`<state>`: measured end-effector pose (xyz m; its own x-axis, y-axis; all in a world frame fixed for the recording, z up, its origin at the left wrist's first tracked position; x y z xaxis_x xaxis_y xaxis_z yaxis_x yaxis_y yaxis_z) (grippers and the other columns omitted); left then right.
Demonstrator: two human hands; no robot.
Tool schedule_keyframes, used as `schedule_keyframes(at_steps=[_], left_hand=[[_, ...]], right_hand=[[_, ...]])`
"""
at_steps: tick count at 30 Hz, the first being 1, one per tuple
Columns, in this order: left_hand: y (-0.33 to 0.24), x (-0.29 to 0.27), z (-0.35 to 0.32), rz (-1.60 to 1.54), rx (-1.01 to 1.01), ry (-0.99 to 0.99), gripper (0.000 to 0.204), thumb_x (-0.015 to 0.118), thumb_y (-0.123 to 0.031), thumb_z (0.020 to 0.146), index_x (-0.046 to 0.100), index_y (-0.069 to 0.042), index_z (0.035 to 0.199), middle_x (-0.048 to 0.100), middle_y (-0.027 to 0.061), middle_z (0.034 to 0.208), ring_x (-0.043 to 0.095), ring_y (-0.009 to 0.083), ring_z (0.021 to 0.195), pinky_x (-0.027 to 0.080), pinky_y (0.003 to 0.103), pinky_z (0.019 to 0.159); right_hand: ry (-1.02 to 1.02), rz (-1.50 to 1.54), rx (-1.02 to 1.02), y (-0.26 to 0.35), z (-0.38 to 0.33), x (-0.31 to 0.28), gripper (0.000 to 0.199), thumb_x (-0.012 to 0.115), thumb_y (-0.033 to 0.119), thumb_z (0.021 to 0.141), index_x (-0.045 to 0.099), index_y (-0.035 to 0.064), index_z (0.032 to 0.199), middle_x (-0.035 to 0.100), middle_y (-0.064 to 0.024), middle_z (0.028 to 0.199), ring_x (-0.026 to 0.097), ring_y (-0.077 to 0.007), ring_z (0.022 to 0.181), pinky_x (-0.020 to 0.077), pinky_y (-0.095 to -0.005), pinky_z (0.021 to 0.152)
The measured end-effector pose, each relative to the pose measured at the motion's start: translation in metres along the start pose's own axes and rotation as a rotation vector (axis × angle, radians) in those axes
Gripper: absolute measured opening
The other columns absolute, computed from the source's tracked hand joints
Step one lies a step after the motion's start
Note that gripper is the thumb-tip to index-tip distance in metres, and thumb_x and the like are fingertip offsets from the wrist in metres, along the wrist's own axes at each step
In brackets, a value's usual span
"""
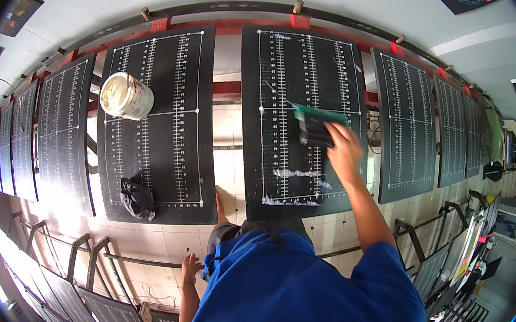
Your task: The person uses a squeegee to spread white ink across a screen printing mesh. They repeatedly pull the squeegee across the screen to distribute the ink evenly. The person also uses a cloth to wipe the squeegee and occasionally moves a bucket of ink.
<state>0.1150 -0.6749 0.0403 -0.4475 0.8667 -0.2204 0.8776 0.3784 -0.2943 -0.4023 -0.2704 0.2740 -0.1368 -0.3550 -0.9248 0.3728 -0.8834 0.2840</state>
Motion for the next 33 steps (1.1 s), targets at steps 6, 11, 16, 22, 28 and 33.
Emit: schedule_keyframes(at_steps=[6, 11, 16, 22, 28, 33], left_hand=[[-0.019, 0.000, 0.037, 0.144, 0.043, 0.093, 0.045, 0.055, -0.041, 0.099, 0.059, -0.004, 0.125, 0.068, 0.0100, 0.109, 0.064, 0.0191, 0.082, 0.052, 0.033, 0.066], [-0.060, -0.018, 0.061, 0.173, 0.123, 0.090, 0.044, 0.055, -0.040, 0.100, 0.059, -0.005, 0.125, 0.068, 0.0091, 0.110, 0.065, 0.0193, 0.086, 0.052, 0.033, 0.067], [-0.114, -0.046, 0.049, 0.233, 0.212, 0.063, 0.042, 0.054, -0.039, 0.101, 0.058, -0.007, 0.126, 0.067, 0.0086, 0.114, 0.065, 0.0198, 0.093, 0.052, 0.035, 0.074], [-0.101, -0.096, 0.049, 0.269, 0.201, 0.019, 0.043, 0.052, -0.040, 0.101, 0.058, -0.006, 0.127, 0.067, 0.0098, 0.112, 0.066, 0.0200, 0.089, 0.052, 0.034, 0.071], [-0.074, -0.115, 0.079, 0.448, 0.202, 0.076, 0.045, 0.056, -0.041, 0.099, 0.061, -0.002, 0.120, 0.069, 0.0107, 0.104, 0.065, 0.0209, 0.084, 0.051, 0.036, 0.069], [-0.052, -0.159, 0.129, 0.635, 0.707, 0.347, 0.042, 0.061, -0.039, 0.096, 0.062, -0.003, 0.117, 0.068, 0.0076, 0.096, 0.063, 0.0215, 0.086, 0.051, 0.034, 0.067]], right_hand=[[0.169, -0.168, 0.136, 0.006, -0.178, -0.039, 0.056, 0.066, -0.006, 0.065, 0.070, 0.0113, 0.118, 0.066, -0.0060, 0.117, 0.064, -0.0272, 0.103, 0.0541, -0.0375, 0.086], [0.214, 0.026, -0.084, 0.099, -0.147, -0.011, 0.068, 0.066, -0.004, 0.061, 0.067, 0.0140, 0.126, 0.065, -0.0043, 0.120, 0.062, -0.0276, 0.108, 0.0535, -0.0409, 0.093], [-0.072, -0.095, -0.100, 0.069, 0.003, 0.032, 0.049, 0.066, -0.003, 0.072, 0.067, 0.0104, 0.120, 0.065, -0.0047, 0.116, 0.063, -0.0272, 0.107, 0.0533, -0.0389, 0.089], [-0.022, -0.153, 0.154, 0.035, 0.003, 0.019, 0.050, 0.075, 0.003, 0.073, 0.065, 0.0106, 0.121, 0.063, -0.0028, 0.121, 0.060, -0.0266, 0.113, 0.0544, -0.0390, 0.091], [0.060, -0.266, 0.475, 0.028, -0.158, -0.028, 0.058, 0.078, 0.005, 0.069, 0.064, 0.0141, 0.124, 0.062, -0.0024, 0.122, 0.060, -0.0282, 0.112, 0.0537, -0.0410, 0.090], [0.053, -0.406, 0.835, 0.052, -0.182, -0.006, 0.039, 0.072, 0.011, 0.079, 0.065, 0.0091, 0.117, 0.062, -0.0127, 0.115, 0.062, -0.0311, 0.108, 0.0550, -0.0452, 0.082]])
Point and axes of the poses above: each hand's wrist, its own z-axis towards the middle knuckle, its own x-axis out of the palm, y = z × x, the point moved 3 cm from there along z, towards the middle knuckle
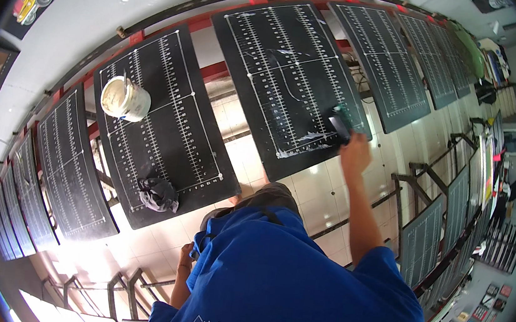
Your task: The person uses a squeegee to spread white ink across a screen printing mesh. They repeatedly pull the squeegee across the screen to distribute the ink evenly. The person also uses a cloth to wipe the squeegee and occasionally moves a bucket of ink.
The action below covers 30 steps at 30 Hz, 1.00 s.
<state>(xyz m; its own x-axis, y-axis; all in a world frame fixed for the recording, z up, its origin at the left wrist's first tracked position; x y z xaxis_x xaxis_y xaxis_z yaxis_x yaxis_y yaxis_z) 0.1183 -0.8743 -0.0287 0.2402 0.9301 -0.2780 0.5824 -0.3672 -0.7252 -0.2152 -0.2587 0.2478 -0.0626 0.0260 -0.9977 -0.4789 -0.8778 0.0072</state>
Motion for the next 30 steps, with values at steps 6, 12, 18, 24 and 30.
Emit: schedule_keyframes(at_steps=[6, 12, 18, 24, 30], left_hand=[[-0.063, -0.041, 0.066, -0.265, -0.511, -0.126, 0.043, 0.055, -0.043, 0.098, 0.058, -0.006, 0.120, 0.066, 0.0082, 0.102, 0.064, 0.0188, 0.080, 0.052, 0.035, 0.066], [-0.114, -0.061, 0.093, -0.272, -0.375, -0.087, 0.047, 0.057, -0.042, 0.096, 0.055, -0.009, 0.129, 0.064, 0.0103, 0.117, 0.063, 0.0217, 0.094, 0.050, 0.037, 0.077], [-0.086, -0.048, 0.082, -0.122, -0.277, -0.016, 0.041, 0.054, -0.041, 0.099, 0.059, -0.005, 0.118, 0.066, 0.0072, 0.102, 0.062, 0.0171, 0.080, 0.051, 0.032, 0.067], [-0.005, -0.018, 0.057, -0.341, -0.447, 0.070, 0.044, 0.061, -0.045, 0.093, 0.063, -0.006, 0.114, 0.065, 0.0106, 0.106, 0.065, 0.0263, 0.090, 0.056, 0.046, 0.066], [-0.035, 0.003, 0.072, -0.339, -0.445, -0.067, 0.047, 0.058, -0.048, 0.095, 0.057, -0.009, 0.120, 0.066, 0.0083, 0.105, 0.063, 0.0217, 0.083, 0.050, 0.038, 0.069]], right_hand=[[0.000, 0.123, -0.232, 0.109, -0.089, -0.013, 0.051, 0.079, 0.019, 0.072, 0.063, 0.0092, 0.120, 0.059, -0.0088, 0.112, 0.062, -0.0284, 0.106, 0.0570, -0.0430, 0.078], [-0.199, 0.089, -0.062, 0.020, -0.004, -0.006, 0.019, 0.061, 0.005, 0.083, 0.069, 0.0051, 0.100, 0.065, -0.0138, 0.101, 0.065, -0.0341, 0.093, 0.0554, -0.0456, 0.078], [-0.155, 0.034, 0.002, 0.007, -0.028, 0.002, 0.016, 0.055, 0.013, 0.092, 0.065, 0.0048, 0.101, 0.062, -0.0142, 0.102, 0.064, -0.0345, 0.094, 0.0546, -0.0491, 0.074], [0.016, 0.142, -0.283, 0.114, -0.128, -0.016, 0.039, 0.073, 0.018, 0.079, 0.065, 0.0101, 0.117, 0.061, -0.0094, 0.103, 0.063, -0.0298, 0.099, 0.0550, -0.0439, 0.077], [0.102, 0.304, -0.458, 0.081, -0.067, -0.038, 0.043, 0.076, 0.013, 0.072, 0.068, 0.0120, 0.114, 0.066, -0.0087, 0.108, 0.064, -0.0309, 0.102, 0.0531, -0.0424, 0.086]])
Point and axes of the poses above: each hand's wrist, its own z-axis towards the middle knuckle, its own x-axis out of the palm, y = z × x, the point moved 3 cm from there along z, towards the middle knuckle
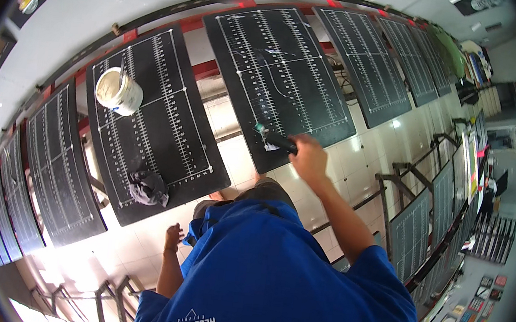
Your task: The person uses a squeegee to spread white ink across a screen printing mesh. They repeatedly pull the squeegee across the screen to distribute the ink evenly. The person also uses a cloth to wipe the squeegee and occasionally moves a bucket of ink.
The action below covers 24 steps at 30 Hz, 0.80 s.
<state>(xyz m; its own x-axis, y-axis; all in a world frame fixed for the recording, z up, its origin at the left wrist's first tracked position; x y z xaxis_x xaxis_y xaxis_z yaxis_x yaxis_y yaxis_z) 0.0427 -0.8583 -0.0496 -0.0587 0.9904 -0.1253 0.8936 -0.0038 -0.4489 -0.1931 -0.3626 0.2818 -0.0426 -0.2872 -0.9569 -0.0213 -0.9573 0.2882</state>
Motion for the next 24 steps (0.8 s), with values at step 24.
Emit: schedule_keyframes(at_steps=[24], left_hand=[[0.080, 0.357, -0.161, -0.517, -0.092, -0.456, 0.052, 0.056, -0.043, 0.098, 0.055, -0.003, 0.132, 0.066, 0.0144, 0.121, 0.067, 0.0238, 0.095, 0.054, 0.038, 0.078]], right_hand=[[0.382, -0.034, -1.104, -0.214, 0.105, -0.074, 0.052, 0.062, -0.007, 0.070, 0.071, 0.0155, 0.116, 0.068, 0.0023, 0.115, 0.060, -0.0225, 0.112, 0.0512, -0.0359, 0.093]])
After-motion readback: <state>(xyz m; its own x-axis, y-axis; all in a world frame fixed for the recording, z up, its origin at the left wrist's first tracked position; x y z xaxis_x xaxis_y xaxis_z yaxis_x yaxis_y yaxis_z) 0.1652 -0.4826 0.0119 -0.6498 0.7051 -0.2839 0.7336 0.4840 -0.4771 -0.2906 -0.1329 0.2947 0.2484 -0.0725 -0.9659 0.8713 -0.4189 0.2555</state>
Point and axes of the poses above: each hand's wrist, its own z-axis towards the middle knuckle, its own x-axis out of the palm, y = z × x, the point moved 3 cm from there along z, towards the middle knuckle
